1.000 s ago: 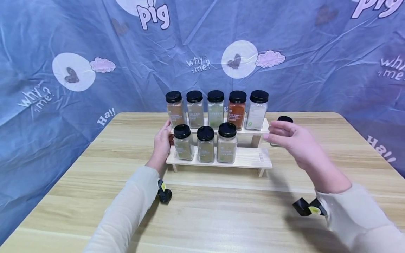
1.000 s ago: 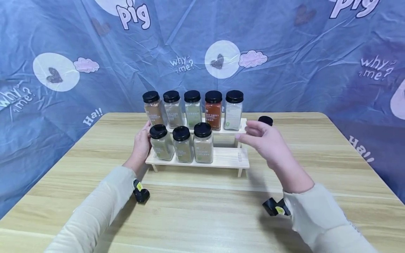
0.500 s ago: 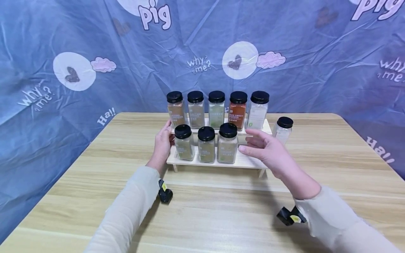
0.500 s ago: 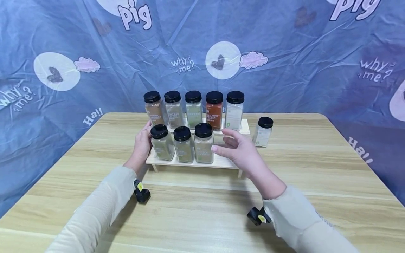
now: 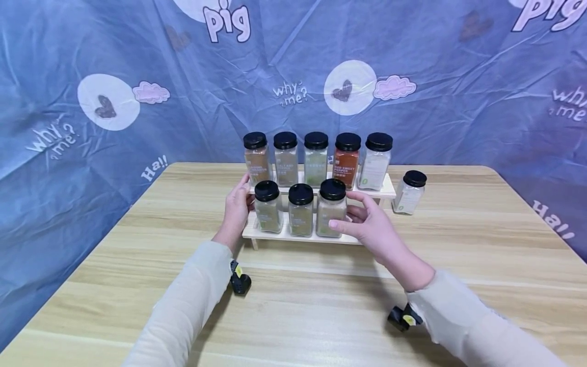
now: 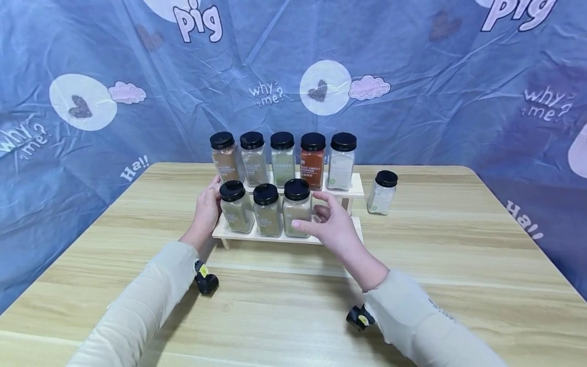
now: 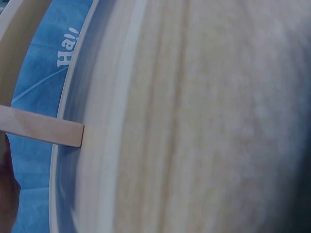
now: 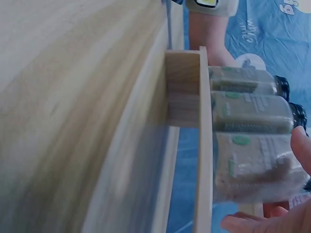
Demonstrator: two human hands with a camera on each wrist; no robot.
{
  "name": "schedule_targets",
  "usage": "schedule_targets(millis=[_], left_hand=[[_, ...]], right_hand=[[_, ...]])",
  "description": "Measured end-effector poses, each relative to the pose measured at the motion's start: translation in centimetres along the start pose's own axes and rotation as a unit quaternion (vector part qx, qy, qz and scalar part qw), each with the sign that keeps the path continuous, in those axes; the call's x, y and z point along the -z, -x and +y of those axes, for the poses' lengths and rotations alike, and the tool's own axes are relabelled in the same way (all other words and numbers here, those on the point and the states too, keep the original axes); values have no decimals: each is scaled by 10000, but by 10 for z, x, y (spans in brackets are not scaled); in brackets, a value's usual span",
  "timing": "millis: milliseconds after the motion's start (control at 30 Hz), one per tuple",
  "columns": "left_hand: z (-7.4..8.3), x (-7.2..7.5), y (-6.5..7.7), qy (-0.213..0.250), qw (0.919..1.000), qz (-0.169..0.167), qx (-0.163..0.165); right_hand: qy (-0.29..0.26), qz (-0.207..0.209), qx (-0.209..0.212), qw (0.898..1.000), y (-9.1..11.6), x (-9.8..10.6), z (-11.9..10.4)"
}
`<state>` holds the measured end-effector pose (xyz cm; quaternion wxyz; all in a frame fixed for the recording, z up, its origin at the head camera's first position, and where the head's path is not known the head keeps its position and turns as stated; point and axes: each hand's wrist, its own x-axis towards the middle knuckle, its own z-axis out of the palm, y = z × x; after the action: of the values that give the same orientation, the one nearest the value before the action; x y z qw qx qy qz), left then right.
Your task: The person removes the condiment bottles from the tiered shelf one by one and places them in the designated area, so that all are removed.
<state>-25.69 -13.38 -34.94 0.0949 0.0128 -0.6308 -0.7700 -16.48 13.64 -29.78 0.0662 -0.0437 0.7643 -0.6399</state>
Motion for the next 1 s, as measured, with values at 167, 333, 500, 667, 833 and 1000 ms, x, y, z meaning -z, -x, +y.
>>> schedule_targets(millis=[167, 333, 500, 667, 833, 1000], left_hand=[[0, 0, 0, -3, 10000, -63, -53], [0, 1, 0, -85, 9999, -74, -44], [-1, 2, 0, -105, 9999, -68, -39], [-1, 3, 0, -148, 9999, -71, -50], [-1, 2, 1, -127, 9998, -97, -85], [-3, 1, 0, -95, 9998, -110, -130]], right_hand=[[1, 230, 126, 9997, -3, -8, 3], [-64, 347, 234, 9991, -6, -15, 7], [-17, 411, 266, 9988, -9, -19, 11], [-18, 502, 322, 9982, -13, -23, 16], [-66, 576, 403, 9975, -16, -26, 18], [-69, 631, 466, 9969, -19, -28, 19]])
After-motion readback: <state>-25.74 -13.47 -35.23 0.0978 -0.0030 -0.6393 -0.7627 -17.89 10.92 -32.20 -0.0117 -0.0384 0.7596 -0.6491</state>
